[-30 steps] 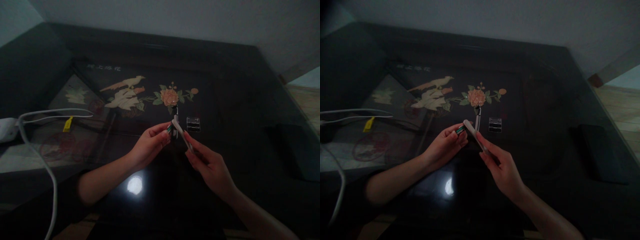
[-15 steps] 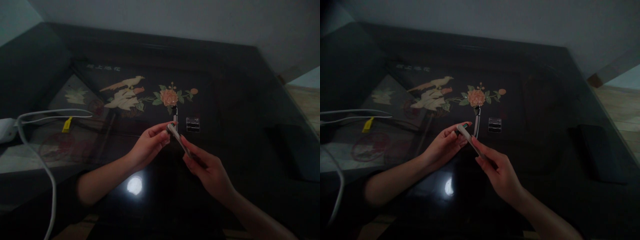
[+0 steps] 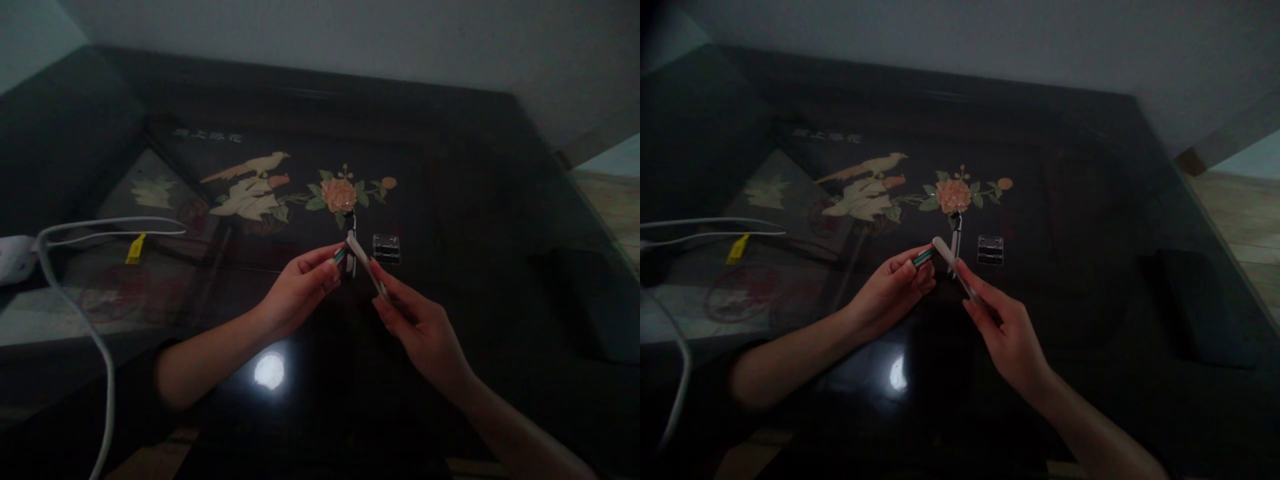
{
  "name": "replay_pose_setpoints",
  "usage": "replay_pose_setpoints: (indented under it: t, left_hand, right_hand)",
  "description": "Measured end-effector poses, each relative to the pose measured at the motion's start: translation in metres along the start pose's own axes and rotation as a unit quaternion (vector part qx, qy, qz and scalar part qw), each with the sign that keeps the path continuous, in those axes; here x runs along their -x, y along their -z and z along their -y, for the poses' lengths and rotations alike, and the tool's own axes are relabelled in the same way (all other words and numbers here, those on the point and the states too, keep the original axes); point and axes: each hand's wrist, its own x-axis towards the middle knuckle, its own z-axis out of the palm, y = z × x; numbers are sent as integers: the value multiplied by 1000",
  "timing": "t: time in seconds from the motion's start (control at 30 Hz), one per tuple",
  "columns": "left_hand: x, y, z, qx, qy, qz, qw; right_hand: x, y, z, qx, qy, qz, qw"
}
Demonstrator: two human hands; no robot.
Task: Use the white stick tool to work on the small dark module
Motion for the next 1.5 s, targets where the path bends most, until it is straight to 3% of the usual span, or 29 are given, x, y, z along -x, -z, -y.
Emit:
replay_pose_setpoints:
  t: [0.6,1.17,1.5]
  left_hand:
    - [-1,0,0,10,-2,7,1000]
    - [-2,-1,-1,3,12,4,1000]
    - [2,-2,1,-51,-3,17,999]
  right_hand:
    - [11,-4,6,-73,21,69,995]
    - [-4,3,-4,18,57,2,998]
    - [-9,11,13,-49,32,-71,996]
